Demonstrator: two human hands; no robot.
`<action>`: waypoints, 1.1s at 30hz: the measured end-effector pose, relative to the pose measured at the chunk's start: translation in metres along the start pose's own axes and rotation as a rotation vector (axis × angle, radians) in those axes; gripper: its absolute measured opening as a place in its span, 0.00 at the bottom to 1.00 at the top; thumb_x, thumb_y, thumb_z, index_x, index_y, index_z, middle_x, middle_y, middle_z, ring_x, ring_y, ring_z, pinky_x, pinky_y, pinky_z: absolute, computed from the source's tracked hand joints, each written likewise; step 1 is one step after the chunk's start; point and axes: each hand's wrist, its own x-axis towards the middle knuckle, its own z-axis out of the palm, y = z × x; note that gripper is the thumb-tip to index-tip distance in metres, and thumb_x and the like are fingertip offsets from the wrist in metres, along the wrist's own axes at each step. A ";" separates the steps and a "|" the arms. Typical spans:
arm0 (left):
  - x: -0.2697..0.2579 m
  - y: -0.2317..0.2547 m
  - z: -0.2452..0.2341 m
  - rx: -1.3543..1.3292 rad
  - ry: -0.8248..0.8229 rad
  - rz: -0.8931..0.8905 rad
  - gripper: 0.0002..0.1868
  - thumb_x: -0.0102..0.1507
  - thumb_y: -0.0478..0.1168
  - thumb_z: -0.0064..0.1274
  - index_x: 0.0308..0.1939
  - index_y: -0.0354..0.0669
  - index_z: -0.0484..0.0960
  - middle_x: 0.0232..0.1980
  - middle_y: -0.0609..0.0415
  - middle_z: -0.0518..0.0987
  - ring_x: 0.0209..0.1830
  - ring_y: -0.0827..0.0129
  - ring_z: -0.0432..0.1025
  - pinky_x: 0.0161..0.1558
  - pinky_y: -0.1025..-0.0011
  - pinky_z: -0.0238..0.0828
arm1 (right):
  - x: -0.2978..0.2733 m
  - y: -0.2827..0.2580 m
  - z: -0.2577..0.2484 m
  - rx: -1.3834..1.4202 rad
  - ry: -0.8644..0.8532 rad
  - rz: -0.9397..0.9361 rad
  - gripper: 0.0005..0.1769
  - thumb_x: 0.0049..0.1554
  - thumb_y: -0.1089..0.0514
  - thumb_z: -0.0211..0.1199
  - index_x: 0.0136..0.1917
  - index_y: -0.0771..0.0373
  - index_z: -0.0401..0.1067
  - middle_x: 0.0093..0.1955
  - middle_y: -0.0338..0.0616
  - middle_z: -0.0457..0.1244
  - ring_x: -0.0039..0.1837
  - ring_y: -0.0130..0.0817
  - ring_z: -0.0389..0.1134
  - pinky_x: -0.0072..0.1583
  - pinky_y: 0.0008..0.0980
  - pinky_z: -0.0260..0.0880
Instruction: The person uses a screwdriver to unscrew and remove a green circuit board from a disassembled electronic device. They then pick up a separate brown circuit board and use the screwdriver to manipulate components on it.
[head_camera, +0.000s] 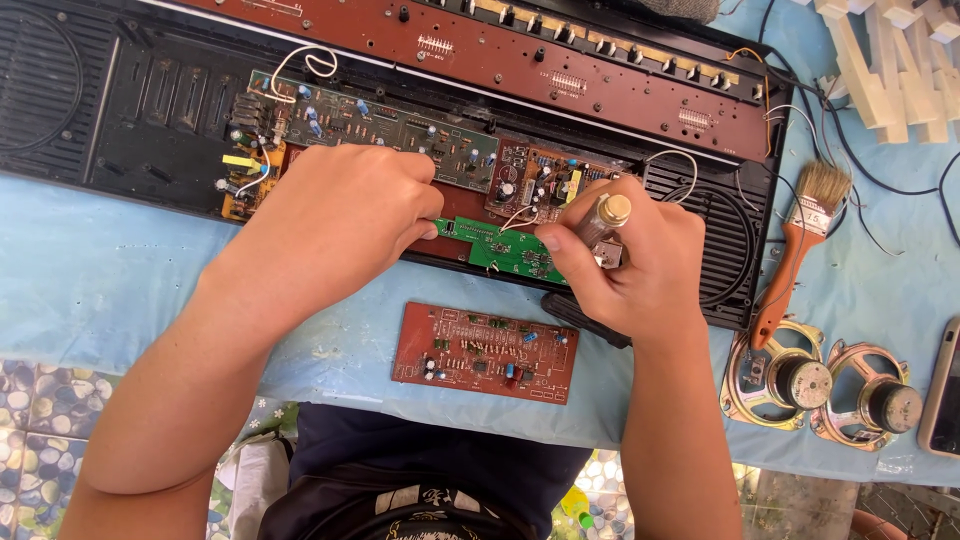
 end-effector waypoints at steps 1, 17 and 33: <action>0.000 0.000 0.000 0.001 0.002 0.002 0.14 0.67 0.45 0.58 0.26 0.51 0.82 0.30 0.62 0.75 0.30 0.51 0.75 0.24 0.52 0.66 | 0.002 -0.002 -0.001 -0.002 0.002 -0.001 0.11 0.65 0.54 0.64 0.44 0.56 0.65 0.40 0.34 0.69 0.41 0.29 0.69 0.42 0.24 0.59; -0.002 0.000 0.000 0.005 -0.001 -0.002 0.15 0.67 0.44 0.58 0.24 0.50 0.80 0.29 0.61 0.73 0.28 0.52 0.73 0.23 0.52 0.66 | 0.004 0.002 -0.006 0.008 0.093 -0.021 0.15 0.66 0.58 0.63 0.40 0.63 0.64 0.34 0.39 0.63 0.33 0.29 0.58 0.38 0.25 0.52; -0.001 0.001 -0.005 -0.030 -0.060 -0.035 0.17 0.70 0.45 0.55 0.26 0.49 0.79 0.27 0.61 0.71 0.26 0.53 0.71 0.22 0.53 0.64 | -0.002 0.009 -0.027 -0.050 0.108 -0.012 0.14 0.67 0.57 0.61 0.40 0.63 0.66 0.36 0.39 0.63 0.33 0.30 0.56 0.39 0.28 0.53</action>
